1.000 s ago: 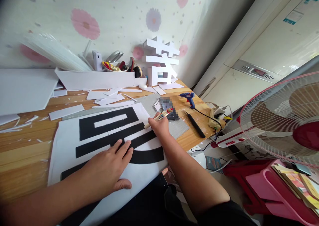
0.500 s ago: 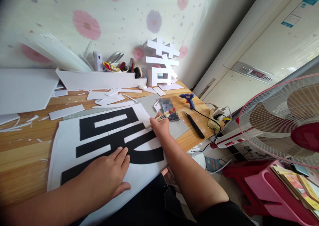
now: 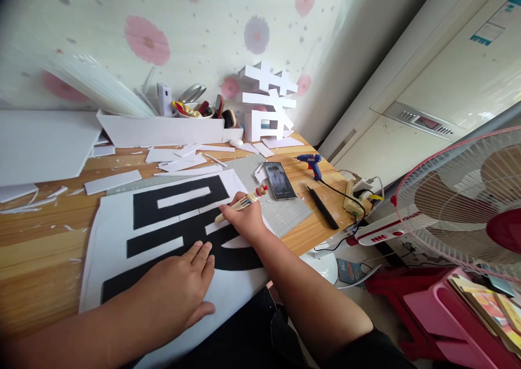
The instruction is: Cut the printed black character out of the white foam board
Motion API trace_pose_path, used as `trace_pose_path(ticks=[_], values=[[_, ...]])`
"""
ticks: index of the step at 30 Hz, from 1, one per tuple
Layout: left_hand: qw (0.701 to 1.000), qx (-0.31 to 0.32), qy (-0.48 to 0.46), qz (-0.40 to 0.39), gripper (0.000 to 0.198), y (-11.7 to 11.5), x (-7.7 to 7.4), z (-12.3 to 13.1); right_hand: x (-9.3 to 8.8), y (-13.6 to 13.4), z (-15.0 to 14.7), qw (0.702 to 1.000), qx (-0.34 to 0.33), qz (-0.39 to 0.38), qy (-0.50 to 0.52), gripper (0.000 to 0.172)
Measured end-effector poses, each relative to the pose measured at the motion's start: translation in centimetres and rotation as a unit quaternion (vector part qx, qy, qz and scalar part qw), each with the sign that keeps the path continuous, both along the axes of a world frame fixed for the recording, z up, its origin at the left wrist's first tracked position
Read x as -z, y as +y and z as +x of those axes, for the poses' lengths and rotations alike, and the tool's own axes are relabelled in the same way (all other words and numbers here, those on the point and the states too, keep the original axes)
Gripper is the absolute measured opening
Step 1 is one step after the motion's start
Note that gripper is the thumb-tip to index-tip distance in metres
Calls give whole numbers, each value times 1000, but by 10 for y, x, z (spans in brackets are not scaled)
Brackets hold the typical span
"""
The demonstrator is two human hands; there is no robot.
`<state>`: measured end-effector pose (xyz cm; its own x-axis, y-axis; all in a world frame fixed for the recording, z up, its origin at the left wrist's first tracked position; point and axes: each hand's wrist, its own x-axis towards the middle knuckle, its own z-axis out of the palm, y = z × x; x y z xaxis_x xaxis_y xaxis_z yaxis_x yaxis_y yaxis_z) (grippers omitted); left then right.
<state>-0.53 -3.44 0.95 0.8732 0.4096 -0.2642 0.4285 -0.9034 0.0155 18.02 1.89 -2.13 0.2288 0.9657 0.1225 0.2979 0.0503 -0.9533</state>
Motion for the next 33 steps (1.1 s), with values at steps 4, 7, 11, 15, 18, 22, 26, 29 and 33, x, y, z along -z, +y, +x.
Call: trace_pose_path(ticks=[4,7,11,15,18,22,26,29,33], values=[[1000,-1,9,0,74,0,-1,0,2,-1,-7,1000,-3,7,-10,32],[1000,-2,6,-1,73,0,0,-1,1,-1,-7,1000,2,7,-22,30],[1000,-3,-1,-1,72,1,-1,0,1,1,1,999,27,13,-21,30],[1000,2,16,-4,72,2,-4,0,4,4,16,998,62,12,-22,31],[1000,-6,26,-8,72,2,-5,1,7,6,28,996,85,15,-20,31],[999,-14,32,-13,74,2,-4,1,12,9,39,994,103,23,-10,30],[999,-19,48,-15,73,1,-4,1,18,12,44,993,114,26,23,29],[999,-21,46,-16,72,0,-3,-1,21,14,46,991,120,26,44,26],[999,-15,40,-9,73,1,-1,-3,21,16,45,990,126,25,57,25]])
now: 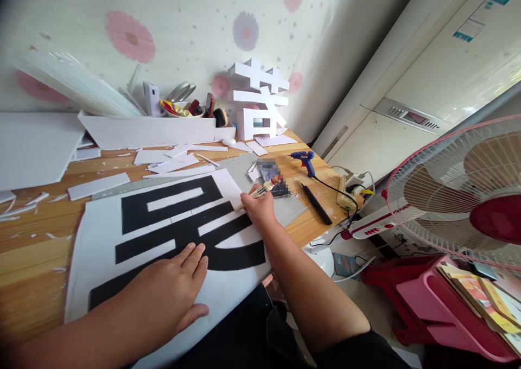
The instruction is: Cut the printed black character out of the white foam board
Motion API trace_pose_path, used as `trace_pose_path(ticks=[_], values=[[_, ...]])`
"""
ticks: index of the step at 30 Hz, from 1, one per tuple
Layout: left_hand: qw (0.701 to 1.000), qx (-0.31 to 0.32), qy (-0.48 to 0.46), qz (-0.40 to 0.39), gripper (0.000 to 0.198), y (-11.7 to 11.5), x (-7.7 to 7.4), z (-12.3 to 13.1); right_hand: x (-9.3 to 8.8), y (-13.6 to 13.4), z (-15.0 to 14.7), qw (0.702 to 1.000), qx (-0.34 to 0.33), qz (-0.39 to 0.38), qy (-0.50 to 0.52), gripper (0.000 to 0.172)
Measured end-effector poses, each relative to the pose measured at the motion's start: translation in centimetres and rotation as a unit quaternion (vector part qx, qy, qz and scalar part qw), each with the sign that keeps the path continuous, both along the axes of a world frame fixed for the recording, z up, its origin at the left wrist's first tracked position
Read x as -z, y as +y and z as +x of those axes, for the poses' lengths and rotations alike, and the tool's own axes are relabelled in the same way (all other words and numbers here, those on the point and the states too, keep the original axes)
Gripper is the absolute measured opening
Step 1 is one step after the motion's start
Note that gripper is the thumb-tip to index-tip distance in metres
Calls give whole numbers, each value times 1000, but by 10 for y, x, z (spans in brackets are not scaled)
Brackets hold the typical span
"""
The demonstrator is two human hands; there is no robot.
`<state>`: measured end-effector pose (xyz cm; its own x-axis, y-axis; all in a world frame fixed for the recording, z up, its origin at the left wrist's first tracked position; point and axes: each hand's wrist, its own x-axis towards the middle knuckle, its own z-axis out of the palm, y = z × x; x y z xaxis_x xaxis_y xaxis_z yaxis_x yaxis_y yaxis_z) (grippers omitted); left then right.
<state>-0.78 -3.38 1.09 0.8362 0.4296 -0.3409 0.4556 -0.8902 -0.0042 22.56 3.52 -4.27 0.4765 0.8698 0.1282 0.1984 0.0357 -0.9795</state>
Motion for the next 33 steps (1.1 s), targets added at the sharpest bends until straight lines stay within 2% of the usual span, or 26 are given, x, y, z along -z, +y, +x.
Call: trace_pose_path(ticks=[7,10,13,16,28,33], values=[[1000,16,-3,12,74,1,-3,0,-12,-9,-8,999,2,12,35,29],[999,24,-11,19,75,0,-3,1,-24,-21,-27,998,-55,11,42,33],[999,34,-20,32,75,-1,-2,1,-30,-31,-52,990,-132,-23,45,30],[998,41,-29,43,75,-1,-2,1,-30,-35,-67,988,-151,-34,30,26],[997,40,-55,35,75,0,5,-1,-21,-35,-67,987,-144,-39,-60,27],[997,40,-50,41,75,0,3,-1,-21,-36,-63,982,-168,-50,-72,27]])
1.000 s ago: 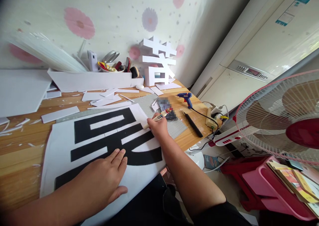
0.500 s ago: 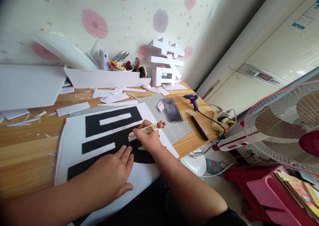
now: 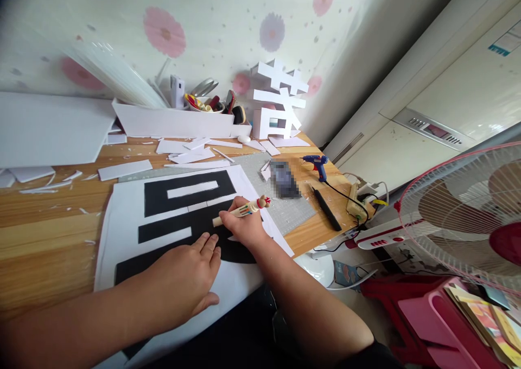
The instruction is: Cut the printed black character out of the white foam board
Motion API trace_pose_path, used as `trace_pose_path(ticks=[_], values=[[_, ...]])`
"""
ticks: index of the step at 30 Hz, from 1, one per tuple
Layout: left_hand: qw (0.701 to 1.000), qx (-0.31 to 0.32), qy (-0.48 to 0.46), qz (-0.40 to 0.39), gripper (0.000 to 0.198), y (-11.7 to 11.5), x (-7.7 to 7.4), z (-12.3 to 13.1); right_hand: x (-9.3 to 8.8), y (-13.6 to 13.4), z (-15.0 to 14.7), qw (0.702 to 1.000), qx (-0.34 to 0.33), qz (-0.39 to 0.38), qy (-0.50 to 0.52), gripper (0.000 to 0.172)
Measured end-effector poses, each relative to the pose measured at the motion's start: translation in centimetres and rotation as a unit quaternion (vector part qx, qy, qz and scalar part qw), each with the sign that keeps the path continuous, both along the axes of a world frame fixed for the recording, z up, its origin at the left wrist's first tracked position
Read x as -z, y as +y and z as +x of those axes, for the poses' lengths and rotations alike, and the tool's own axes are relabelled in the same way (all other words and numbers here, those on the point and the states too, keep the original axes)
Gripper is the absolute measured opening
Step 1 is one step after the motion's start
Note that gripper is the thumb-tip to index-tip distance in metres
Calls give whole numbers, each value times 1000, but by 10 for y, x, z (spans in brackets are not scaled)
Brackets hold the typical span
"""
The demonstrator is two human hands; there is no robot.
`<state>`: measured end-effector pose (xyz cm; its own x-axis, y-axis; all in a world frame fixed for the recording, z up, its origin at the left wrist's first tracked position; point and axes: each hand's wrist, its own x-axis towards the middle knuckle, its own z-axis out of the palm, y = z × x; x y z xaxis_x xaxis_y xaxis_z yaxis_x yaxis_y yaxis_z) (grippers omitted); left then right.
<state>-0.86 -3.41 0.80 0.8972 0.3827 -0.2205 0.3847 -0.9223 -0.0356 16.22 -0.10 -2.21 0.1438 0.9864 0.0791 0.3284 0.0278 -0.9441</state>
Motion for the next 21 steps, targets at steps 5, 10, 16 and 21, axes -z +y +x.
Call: trace_pose_path(ticks=[5,10,16,21], values=[[1000,-3,-15,9,75,0,0,-1,1,-1,3,1000,-3,-11,6,26],[999,0,-34,6,74,-1,3,-3,1,0,2,1000,-11,-16,15,25],[999,-10,-32,5,73,0,-1,-2,-1,-1,3,1000,-12,-7,28,26],[999,-21,-28,-4,70,1,-6,-2,-1,-2,2,999,-7,4,37,26]])
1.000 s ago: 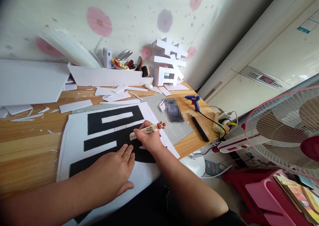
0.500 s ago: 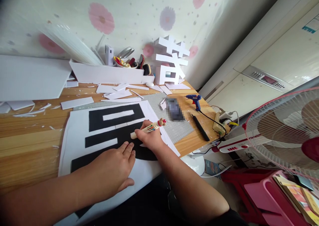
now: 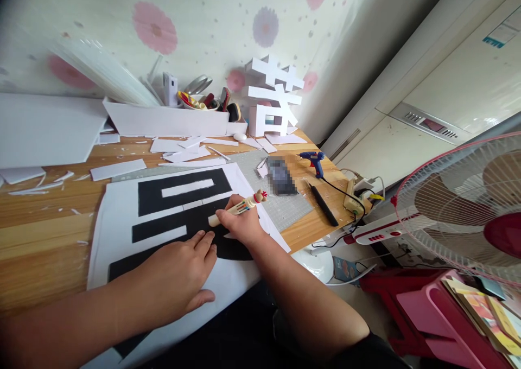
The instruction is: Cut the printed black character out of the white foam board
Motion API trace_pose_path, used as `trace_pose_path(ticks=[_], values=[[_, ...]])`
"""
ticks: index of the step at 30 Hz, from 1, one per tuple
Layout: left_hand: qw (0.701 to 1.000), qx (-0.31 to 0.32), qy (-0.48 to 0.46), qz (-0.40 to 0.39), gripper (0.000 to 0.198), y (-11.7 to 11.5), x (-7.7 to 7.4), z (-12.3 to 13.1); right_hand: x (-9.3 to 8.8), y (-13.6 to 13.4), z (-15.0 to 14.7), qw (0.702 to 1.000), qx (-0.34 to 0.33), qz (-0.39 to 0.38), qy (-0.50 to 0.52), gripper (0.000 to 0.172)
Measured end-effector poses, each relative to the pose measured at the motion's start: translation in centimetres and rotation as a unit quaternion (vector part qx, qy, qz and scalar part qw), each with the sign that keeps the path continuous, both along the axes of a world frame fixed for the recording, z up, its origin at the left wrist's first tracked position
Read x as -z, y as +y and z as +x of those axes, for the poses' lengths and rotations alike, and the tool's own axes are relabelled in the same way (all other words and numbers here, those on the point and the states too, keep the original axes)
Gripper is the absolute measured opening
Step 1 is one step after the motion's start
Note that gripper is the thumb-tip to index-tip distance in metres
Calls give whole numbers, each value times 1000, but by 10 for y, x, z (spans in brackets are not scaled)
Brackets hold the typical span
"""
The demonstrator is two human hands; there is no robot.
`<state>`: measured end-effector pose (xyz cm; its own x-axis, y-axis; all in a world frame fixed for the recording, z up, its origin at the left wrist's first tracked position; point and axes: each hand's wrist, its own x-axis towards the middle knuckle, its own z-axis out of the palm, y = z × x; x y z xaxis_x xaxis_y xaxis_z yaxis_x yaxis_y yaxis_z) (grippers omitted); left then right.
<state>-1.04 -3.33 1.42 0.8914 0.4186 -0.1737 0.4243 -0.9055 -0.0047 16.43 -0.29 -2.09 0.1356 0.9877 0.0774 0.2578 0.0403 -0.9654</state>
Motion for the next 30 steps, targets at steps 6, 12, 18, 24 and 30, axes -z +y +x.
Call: trace_pose_path(ticks=[6,12,18,24,30], values=[[1000,0,1,5,64,2,-4,0,2,2,3,1000,8,-1,-9,26],[1000,-13,-3,19,59,5,-4,0,2,3,20,999,37,-8,-2,26],[1000,-19,17,12,68,8,-2,3,2,5,35,998,61,-13,19,25],[999,-20,22,19,68,7,-2,1,1,6,48,996,85,-8,15,23],[999,-24,12,21,65,9,-1,1,5,9,63,992,119,3,38,26]])
